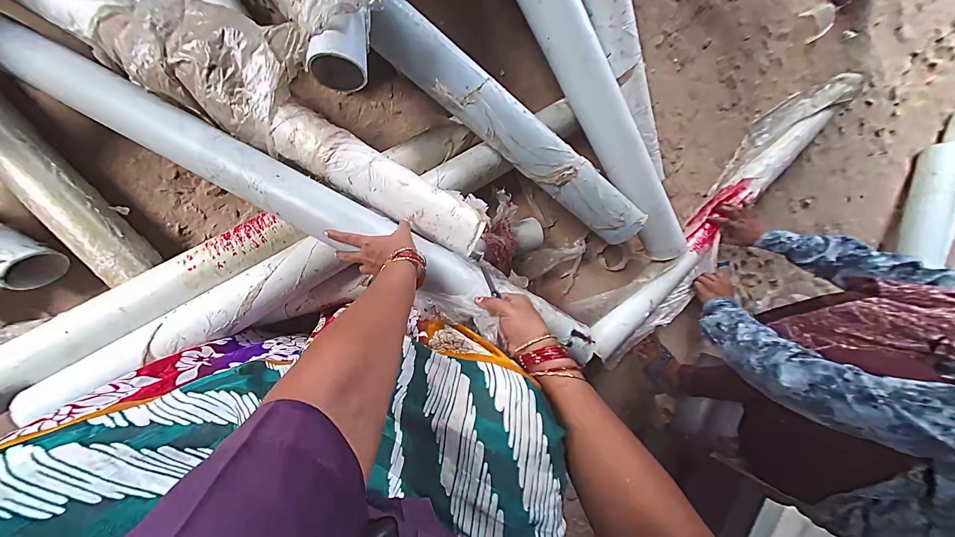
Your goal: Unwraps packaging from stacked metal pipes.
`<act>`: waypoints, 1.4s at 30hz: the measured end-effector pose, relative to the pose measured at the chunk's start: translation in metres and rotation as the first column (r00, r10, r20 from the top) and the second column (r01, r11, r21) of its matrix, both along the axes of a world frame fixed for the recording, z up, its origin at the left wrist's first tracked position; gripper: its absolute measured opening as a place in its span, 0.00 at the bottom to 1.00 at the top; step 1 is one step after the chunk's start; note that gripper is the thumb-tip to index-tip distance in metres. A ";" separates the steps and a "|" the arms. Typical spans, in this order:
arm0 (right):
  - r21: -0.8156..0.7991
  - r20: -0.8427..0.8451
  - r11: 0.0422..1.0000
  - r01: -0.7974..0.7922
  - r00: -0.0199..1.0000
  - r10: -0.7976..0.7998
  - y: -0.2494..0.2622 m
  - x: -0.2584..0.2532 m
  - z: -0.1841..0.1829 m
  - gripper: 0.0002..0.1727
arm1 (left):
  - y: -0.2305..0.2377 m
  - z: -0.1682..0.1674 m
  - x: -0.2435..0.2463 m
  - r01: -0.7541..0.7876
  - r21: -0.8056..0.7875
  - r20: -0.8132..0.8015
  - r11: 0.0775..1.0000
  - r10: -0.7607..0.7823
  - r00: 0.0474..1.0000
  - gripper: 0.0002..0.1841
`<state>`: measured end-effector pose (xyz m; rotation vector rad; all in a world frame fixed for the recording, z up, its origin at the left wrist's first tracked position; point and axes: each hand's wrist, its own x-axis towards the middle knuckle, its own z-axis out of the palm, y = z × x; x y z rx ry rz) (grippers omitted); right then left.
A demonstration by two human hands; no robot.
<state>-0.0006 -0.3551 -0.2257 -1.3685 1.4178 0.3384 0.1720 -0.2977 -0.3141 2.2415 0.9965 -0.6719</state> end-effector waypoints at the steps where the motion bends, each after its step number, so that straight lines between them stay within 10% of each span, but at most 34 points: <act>1: 0.005 -0.023 0.999 -0.045 0.999 0.045 0.000 -0.004 0.005 0.18 | 0.002 0.000 -0.002 -0.006 0.003 -0.013 1.000 0.006 1.000 0.73; 17: -0.014 0.197 0.926 0.377 0.909 -0.367 0.030 -0.090 0.095 0.15 | 0.025 0.010 0.003 -0.043 -0.138 0.080 0.990 0.054 0.995 0.74; 27: -0.043 0.355 0.928 0.369 0.874 -0.331 0.041 -0.147 0.117 0.14 | 0.062 0.009 0.009 0.141 -0.079 -0.027 0.987 -0.143 0.989 0.73; 35: -0.210 -0.147 0.966 -0.150 0.982 0.120 -0.034 -0.193 0.058 0.16 | 0.074 0.011 0.013 0.275 -0.136 -0.107 0.952 -0.290 0.951 0.69; 39: -0.644 -0.358 0.598 -0.477 0.879 0.315 -0.052 -0.137 0.085 0.27 | 0.068 0.027 0.014 0.399 -0.106 -0.142 0.911 -0.411 0.901 0.63; 42: -0.740 -0.164 0.461 -0.489 0.796 0.582 -0.036 -0.073 0.070 0.30 | 0.058 0.026 0.015 0.266 -0.158 -0.150 0.951 -0.289 0.946 0.61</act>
